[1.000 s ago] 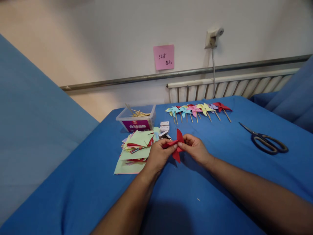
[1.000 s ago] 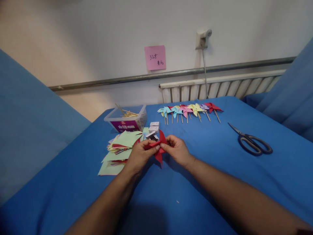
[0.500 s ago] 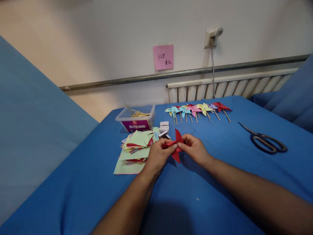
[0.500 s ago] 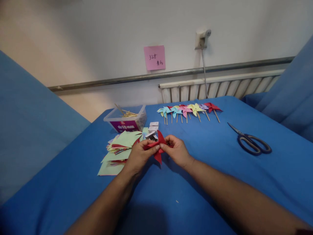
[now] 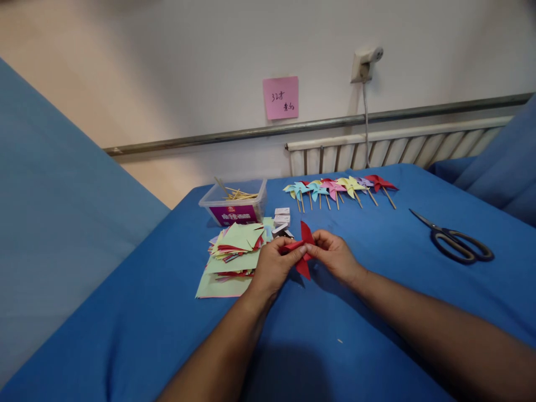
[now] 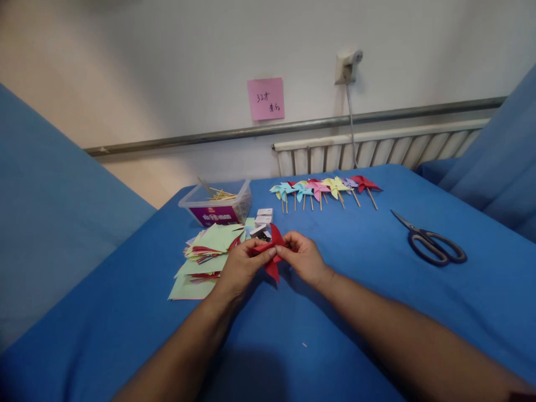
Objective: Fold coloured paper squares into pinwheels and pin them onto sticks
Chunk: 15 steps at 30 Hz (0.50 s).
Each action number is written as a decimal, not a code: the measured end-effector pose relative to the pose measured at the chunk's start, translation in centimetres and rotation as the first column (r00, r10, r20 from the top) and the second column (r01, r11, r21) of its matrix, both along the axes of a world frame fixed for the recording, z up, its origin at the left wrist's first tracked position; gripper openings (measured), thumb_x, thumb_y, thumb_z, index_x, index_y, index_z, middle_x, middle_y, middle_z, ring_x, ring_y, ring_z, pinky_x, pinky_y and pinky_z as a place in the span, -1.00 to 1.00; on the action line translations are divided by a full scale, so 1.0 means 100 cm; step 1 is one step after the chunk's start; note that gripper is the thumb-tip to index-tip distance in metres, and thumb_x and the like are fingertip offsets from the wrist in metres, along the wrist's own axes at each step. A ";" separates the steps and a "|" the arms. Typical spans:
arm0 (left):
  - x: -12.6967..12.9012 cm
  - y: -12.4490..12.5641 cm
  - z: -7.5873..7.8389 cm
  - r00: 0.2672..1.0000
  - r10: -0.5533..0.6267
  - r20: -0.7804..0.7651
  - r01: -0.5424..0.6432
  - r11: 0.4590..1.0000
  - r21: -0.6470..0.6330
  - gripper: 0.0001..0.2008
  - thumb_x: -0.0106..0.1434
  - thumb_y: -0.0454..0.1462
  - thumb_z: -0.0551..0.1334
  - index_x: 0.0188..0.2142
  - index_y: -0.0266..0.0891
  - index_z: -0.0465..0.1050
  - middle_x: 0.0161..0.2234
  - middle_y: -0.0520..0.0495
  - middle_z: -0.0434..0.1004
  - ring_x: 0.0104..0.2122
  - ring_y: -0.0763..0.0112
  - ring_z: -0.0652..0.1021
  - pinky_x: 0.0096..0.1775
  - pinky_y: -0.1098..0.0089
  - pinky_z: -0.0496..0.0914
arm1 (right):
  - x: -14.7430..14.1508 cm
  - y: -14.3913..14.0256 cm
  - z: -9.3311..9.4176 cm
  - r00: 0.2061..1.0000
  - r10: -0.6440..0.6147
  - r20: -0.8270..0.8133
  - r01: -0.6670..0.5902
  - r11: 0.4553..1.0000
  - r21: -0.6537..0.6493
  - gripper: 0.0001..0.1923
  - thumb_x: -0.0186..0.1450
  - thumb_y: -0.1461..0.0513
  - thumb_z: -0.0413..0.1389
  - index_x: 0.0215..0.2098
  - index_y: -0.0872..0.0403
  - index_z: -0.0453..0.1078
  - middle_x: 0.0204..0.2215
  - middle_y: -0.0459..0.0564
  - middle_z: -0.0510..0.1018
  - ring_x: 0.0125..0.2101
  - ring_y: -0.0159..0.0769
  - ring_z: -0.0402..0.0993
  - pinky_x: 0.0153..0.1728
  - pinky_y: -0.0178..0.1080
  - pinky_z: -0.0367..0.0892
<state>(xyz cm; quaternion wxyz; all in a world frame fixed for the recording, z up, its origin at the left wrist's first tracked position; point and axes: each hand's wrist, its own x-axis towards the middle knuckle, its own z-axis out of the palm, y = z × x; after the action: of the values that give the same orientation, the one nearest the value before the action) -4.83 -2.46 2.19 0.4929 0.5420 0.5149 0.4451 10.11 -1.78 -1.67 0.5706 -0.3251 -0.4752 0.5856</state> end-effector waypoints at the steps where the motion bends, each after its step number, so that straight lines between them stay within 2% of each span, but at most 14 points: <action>1: 0.000 0.000 0.000 1.000 -0.001 -0.001 0.001 1.000 0.002 -0.69 -0.07 -0.12 0.43 -0.42 -0.28 0.50 -0.50 -0.04 0.53 -0.50 0.43 0.48 -0.45 0.43 0.36 | 0.000 0.000 0.000 1.000 0.003 -0.005 -0.003 1.000 -0.008 -0.69 0.04 0.05 0.34 -0.47 0.05 0.37 -0.55 -0.17 0.48 -0.51 -0.42 0.40 -0.42 -0.31 0.35; 15: -0.001 0.001 -0.001 0.999 -0.003 0.045 0.004 1.000 -0.020 -0.74 -0.05 -0.18 0.42 -0.38 -0.27 0.54 -0.47 -0.03 0.55 -0.46 0.44 0.49 -0.39 0.44 0.39 | 0.001 -0.002 0.002 0.999 -0.034 0.015 0.034 0.999 -0.028 -0.71 0.07 0.05 0.32 -0.44 0.05 0.39 -0.51 -0.14 0.50 -0.47 -0.40 0.41 -0.37 -0.29 0.33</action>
<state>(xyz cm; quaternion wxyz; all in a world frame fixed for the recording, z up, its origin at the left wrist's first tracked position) -4.91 -2.37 2.13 0.5106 0.5279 0.5069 0.4512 10.24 -1.96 -1.46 0.5725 -0.3452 -0.4654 0.5801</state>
